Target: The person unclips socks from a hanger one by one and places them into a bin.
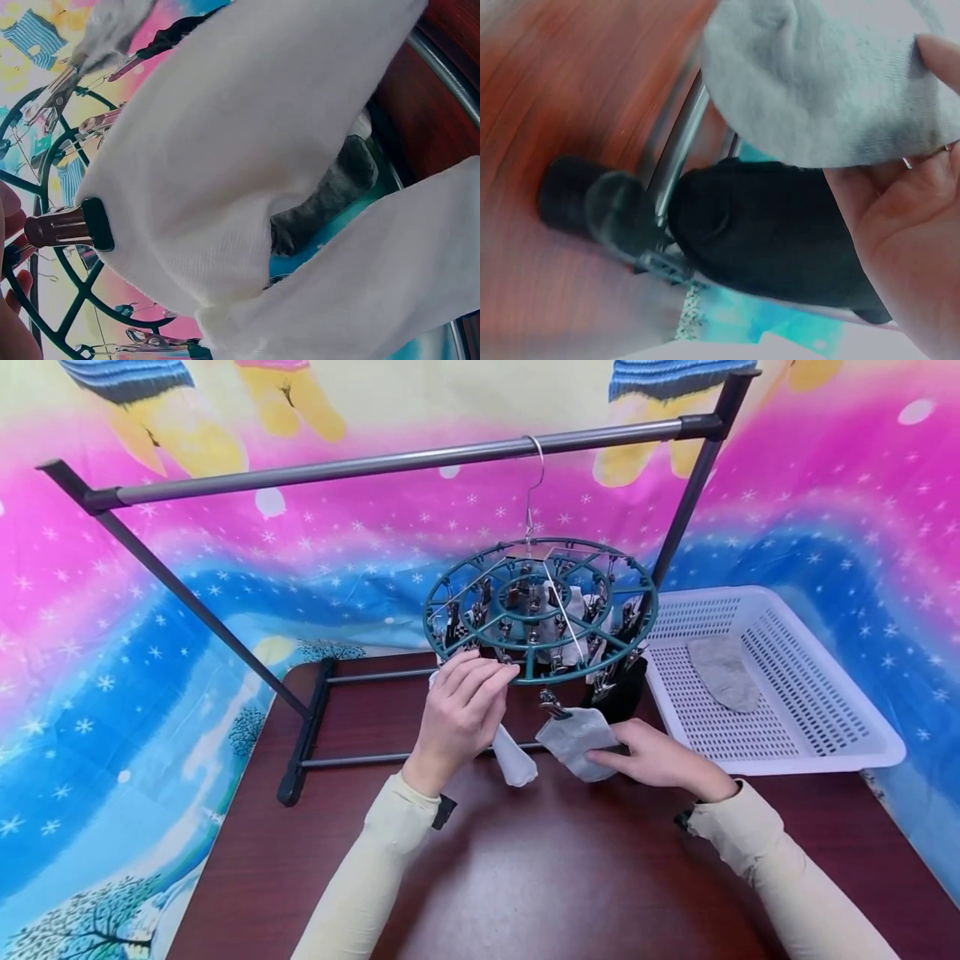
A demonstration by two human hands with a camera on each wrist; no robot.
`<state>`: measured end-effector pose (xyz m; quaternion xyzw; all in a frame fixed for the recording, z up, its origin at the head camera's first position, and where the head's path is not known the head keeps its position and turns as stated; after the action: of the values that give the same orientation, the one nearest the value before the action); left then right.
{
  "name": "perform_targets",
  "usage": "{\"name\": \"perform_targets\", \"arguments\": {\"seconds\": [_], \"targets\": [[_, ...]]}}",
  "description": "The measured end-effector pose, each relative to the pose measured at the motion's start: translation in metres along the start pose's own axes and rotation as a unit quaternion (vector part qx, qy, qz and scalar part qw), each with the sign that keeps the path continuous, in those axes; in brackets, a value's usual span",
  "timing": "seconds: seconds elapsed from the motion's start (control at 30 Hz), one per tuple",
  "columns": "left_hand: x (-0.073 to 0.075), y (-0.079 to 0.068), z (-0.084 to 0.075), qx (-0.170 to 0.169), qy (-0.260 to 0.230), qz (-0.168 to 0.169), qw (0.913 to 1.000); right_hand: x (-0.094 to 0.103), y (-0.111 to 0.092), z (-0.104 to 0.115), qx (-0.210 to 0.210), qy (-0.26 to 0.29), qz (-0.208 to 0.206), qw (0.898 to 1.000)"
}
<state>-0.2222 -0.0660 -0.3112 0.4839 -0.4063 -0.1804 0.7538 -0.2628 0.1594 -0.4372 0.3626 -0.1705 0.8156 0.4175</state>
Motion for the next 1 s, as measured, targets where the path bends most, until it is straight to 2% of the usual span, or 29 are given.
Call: {"name": "perform_targets", "arguments": {"seconds": [0.1, 0.33, 0.47, 0.57, 0.67, 0.73, 0.8, 0.87, 0.9, 0.93, 1.0], "targets": [[0.000, -0.002, 0.001, 0.006, 0.002, -0.001, 1.0000, 0.003, -0.003, -0.003, -0.008, 0.003, 0.000, 1.000], [-0.002, -0.005, 0.003, 0.034, 0.014, -0.013, 0.9992, 0.009, -0.008, -0.007, 0.003, 0.007, -0.004, 1.000], [-0.004, -0.008, 0.003, 0.037, 0.027, -0.017, 0.9988, 0.009, -0.008, -0.008, 0.003, 0.005, -0.006, 1.000], [-0.003, -0.010, -0.001, 0.020, 0.046, -0.035, 0.9981, 0.010, -0.008, -0.010, -0.002, 0.004, -0.015, 1.000], [0.001, -0.012, -0.010, -0.017, 0.060, -0.076, 0.9952, 0.013, -0.008, -0.011, 0.000, 0.003, -0.026, 1.000], [0.002, -0.015, -0.016, -0.045, 0.048, -0.097, 0.9931, 0.014, -0.008, -0.011, 0.002, 0.003, -0.029, 1.000], [0.002, -0.018, -0.024, -0.075, 0.026, -0.104, 0.9914, 0.015, -0.008, -0.010, 0.005, 0.004, -0.030, 1.000], [-0.003, -0.021, -0.030, -0.093, 0.002, -0.089, 0.9917, 0.014, -0.008, -0.011, 0.000, 0.009, -0.025, 1.000], [-0.006, -0.022, -0.033, -0.091, -0.011, -0.075, 0.9930, 0.014, -0.008, -0.011, -0.003, 0.010, -0.023, 1.000], [-0.011, -0.022, -0.034, -0.081, -0.020, -0.055, 0.9950, 0.014, -0.008, -0.011, -0.006, 0.012, -0.021, 1.000], [-0.022, -0.021, -0.035, -0.038, -0.032, -0.008, 0.9988, 0.014, -0.007, -0.012, -0.012, 0.012, -0.020, 1.000]]}}
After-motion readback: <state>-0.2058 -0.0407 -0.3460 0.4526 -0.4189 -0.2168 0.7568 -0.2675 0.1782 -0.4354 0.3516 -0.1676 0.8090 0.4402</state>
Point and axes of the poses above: each hand's wrist, its own y-axis towards the middle knuckle, its own x-axis out of the back of the hand, z = x × y, the point moved 8 cm from there along y, towards the middle knuckle, and after that the axes turned 6 degrees about -x, right-handed, at the moved point
